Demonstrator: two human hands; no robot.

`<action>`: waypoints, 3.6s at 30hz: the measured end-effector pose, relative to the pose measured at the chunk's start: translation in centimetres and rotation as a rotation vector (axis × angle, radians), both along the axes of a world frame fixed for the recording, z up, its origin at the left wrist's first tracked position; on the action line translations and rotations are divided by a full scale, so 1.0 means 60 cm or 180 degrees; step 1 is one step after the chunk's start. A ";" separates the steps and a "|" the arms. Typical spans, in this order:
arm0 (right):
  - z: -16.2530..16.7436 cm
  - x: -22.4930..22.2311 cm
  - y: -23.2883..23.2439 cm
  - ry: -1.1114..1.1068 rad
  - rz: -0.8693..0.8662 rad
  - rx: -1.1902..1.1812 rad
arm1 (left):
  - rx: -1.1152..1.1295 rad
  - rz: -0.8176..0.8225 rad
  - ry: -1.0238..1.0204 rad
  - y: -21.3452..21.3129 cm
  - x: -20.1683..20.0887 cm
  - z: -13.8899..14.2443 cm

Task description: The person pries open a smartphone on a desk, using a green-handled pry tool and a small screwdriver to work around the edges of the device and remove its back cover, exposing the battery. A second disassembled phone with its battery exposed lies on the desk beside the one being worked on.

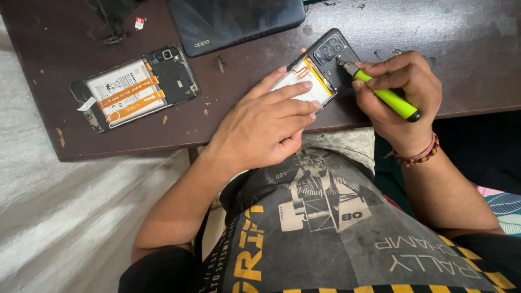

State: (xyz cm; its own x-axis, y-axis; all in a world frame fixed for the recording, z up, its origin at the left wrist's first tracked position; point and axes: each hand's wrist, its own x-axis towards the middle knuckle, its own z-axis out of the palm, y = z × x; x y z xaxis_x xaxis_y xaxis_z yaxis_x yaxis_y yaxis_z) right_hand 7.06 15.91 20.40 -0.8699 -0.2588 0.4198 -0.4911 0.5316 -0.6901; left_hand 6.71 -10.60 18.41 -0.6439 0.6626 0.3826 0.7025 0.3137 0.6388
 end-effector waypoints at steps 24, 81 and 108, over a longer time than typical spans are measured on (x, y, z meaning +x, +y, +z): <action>-0.008 -0.002 0.002 -0.0016 0.0011 -0.0043 | -0.0030 0.0015 0.0040 -0.003 -0.003 -0.001; -0.028 0.059 0.044 -0.1745 0.0898 -0.2150 | 0.0763 0.0433 0.0234 0.005 0.001 0.020; -0.045 0.068 0.010 -0.2507 0.1050 -0.3709 | 0.1302 0.0582 -0.0021 0.026 0.013 0.014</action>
